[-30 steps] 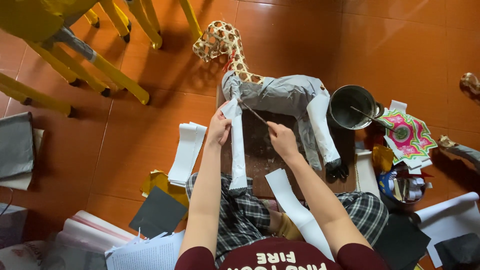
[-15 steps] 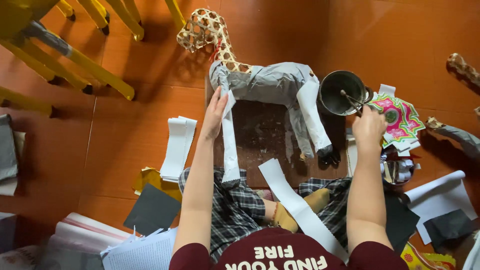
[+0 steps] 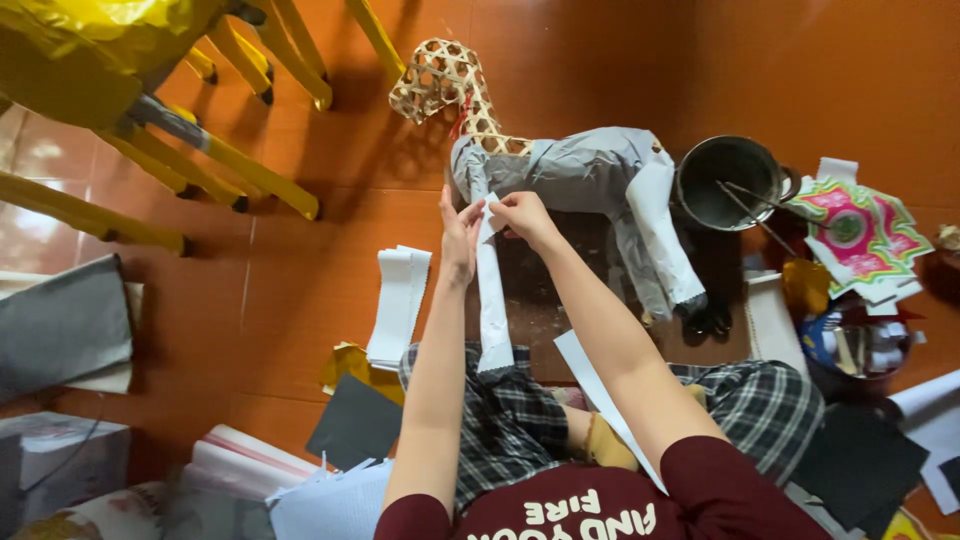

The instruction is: Applying paper strips to a giraffe frame to create a paper mache sculpture

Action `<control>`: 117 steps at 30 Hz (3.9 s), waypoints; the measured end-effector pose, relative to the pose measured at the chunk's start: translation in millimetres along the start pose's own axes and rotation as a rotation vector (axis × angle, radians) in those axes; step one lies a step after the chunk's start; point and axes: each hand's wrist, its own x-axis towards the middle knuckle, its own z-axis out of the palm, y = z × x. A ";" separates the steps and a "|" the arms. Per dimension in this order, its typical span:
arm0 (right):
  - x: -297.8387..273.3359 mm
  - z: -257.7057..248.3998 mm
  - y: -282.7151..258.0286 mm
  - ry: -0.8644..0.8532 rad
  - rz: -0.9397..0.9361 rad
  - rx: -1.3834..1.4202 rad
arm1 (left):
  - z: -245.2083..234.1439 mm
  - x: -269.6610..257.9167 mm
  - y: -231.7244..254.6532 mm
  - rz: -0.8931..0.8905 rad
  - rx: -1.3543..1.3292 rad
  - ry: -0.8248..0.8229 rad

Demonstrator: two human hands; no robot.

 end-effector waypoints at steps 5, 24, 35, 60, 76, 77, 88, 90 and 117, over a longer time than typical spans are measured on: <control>46.3 9.7 46.9 0.077 -0.057 -0.092 | -17.5 -3.3 -15.8 0.098 0.184 0.017; 43.0 55.6 91.2 0.192 -0.019 0.142 | -21.5 -50.4 -43.1 -0.202 0.446 -0.063; 42.8 74.1 126.1 0.150 0.138 0.265 | -19.4 -50.9 -40.7 -0.209 0.410 -0.044; -215.0 15.9 28.1 -0.540 0.271 0.866 | -118.9 -93.2 -118.2 -0.181 0.569 0.011; -248.6 -49.1 -58.3 -0.838 -0.240 1.225 | -109.2 -126.0 -22.4 -0.511 0.036 -0.094; -252.1 -57.4 -54.9 -1.041 -0.297 1.288 | -93.9 -145.3 -1.5 -0.338 -0.212 -0.296; -271.7 -197.4 53.8 0.140 -0.038 0.132 | 15.3 -213.6 25.1 -0.117 -0.275 -0.683; -308.5 -237.7 53.4 0.489 0.107 0.128 | 37.6 -209.2 6.1 -0.128 0.110 -0.428; -423.4 -569.7 436.1 1.332 0.583 -0.499 | -126.6 -90.6 -198.2 -0.587 0.447 -0.168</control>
